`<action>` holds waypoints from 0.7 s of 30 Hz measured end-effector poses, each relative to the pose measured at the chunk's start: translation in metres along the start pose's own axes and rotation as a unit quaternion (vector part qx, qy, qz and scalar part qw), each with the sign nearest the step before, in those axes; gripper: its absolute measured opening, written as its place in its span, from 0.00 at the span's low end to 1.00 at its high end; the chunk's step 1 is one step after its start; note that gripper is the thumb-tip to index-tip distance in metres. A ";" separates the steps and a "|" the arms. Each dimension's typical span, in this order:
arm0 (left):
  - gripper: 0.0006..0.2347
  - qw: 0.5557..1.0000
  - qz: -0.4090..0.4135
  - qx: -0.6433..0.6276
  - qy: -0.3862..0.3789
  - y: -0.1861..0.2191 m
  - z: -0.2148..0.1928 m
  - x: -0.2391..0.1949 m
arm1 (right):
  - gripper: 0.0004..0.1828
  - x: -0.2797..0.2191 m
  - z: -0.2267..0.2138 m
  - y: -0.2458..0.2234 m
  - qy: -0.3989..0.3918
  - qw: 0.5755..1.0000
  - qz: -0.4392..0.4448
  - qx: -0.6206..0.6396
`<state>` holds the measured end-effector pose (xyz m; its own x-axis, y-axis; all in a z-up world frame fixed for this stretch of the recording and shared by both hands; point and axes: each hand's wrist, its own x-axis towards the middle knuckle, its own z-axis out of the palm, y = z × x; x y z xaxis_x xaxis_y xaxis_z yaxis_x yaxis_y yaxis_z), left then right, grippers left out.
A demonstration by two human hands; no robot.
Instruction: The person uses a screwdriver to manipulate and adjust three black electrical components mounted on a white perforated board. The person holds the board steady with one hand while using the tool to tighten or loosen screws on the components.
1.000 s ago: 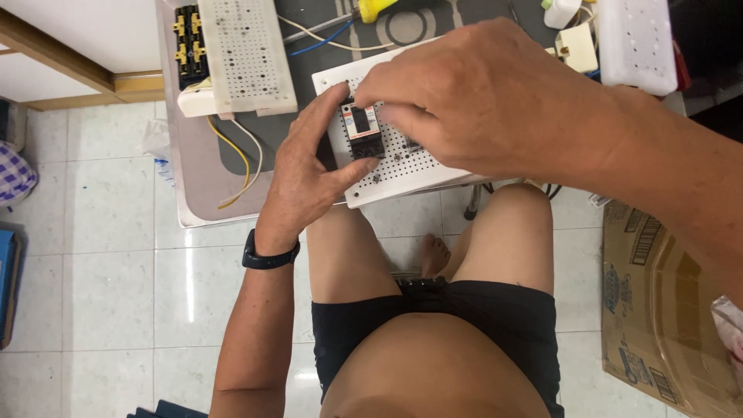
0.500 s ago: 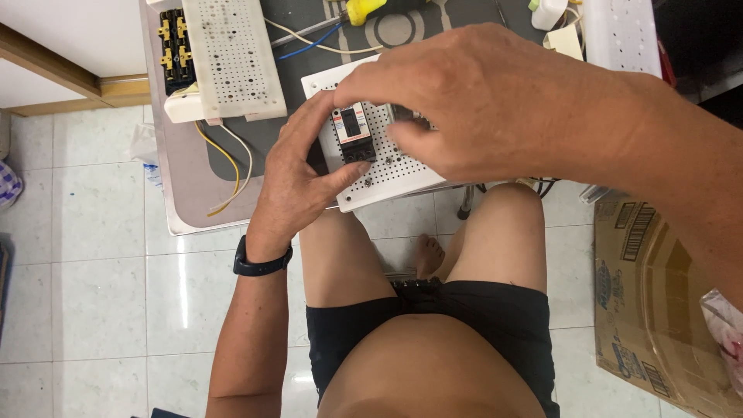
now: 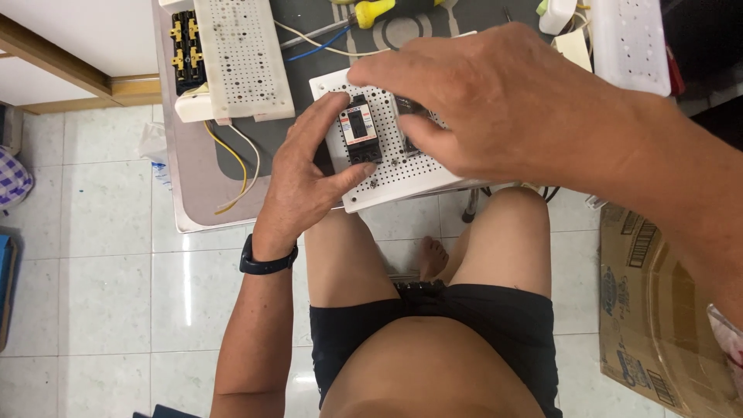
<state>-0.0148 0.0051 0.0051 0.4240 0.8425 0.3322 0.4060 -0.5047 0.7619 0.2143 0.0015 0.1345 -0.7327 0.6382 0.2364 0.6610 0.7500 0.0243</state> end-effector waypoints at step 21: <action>0.29 0.999 -0.038 0.009 0.003 0.008 0.002 0.001 | 0.29 -0.008 0.026 -0.028 0.151 0.974 0.096 0.138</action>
<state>-0.0094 0.0014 0.0108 0.3873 0.8795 0.2766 0.4515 -0.4425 0.7748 0.1976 -0.0205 0.1067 -0.4920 0.7217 0.4869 0.6820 0.6671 -0.2996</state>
